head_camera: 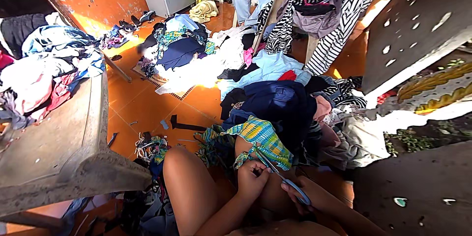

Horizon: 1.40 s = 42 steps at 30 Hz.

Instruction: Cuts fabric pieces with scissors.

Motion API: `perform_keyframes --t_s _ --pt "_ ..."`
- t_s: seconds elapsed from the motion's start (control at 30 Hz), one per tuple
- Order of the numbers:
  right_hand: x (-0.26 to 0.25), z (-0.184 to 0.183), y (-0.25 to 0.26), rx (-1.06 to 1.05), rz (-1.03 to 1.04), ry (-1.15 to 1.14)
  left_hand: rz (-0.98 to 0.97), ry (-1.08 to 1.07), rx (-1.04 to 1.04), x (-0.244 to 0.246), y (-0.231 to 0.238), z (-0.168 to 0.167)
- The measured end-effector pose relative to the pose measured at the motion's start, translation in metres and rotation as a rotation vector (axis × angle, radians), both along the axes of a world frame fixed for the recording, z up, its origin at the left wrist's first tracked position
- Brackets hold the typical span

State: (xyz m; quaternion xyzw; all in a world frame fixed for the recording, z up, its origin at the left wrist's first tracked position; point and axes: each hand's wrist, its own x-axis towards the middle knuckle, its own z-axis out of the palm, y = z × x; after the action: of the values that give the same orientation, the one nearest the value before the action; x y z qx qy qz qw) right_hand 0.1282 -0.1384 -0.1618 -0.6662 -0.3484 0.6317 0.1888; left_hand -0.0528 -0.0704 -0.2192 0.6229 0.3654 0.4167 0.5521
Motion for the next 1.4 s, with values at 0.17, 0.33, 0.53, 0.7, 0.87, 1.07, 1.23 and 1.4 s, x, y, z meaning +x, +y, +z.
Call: perform_keyframes --t_s 0.17,0.33,0.53,0.7,0.87,1.07,1.23,1.4 --pt "0.000 -0.008 0.001 0.014 0.015 -0.013 -0.014 -0.001 -0.007 -0.002 0.002 -0.001" --pt "-0.001 -0.014 0.002 0.048 -0.005 0.017 -0.036 -0.021 -0.018 -0.004 0.003 0.000" --pt "0.003 -0.014 -0.001 0.054 0.021 0.029 -0.037 -0.054 0.002 -0.004 0.003 0.000" --pt "0.018 -0.001 -0.004 0.078 0.137 0.090 -0.035 -0.090 0.018 -0.004 0.004 0.000" --pt "0.042 -0.004 -0.005 0.079 0.302 0.019 -0.011 -0.132 0.029 -0.004 0.003 -0.001" --pt "0.092 0.014 -0.012 0.150 0.506 0.368 0.013 -0.212 0.007 -0.008 0.005 0.001" --pt "0.101 0.010 -0.005 0.556 0.350 0.890 0.010 -0.225 0.022 -0.006 0.003 -0.002" --pt "0.031 0.003 0.056 0.810 -0.036 0.819 0.004 -0.232 0.030 -0.006 0.004 -0.005"
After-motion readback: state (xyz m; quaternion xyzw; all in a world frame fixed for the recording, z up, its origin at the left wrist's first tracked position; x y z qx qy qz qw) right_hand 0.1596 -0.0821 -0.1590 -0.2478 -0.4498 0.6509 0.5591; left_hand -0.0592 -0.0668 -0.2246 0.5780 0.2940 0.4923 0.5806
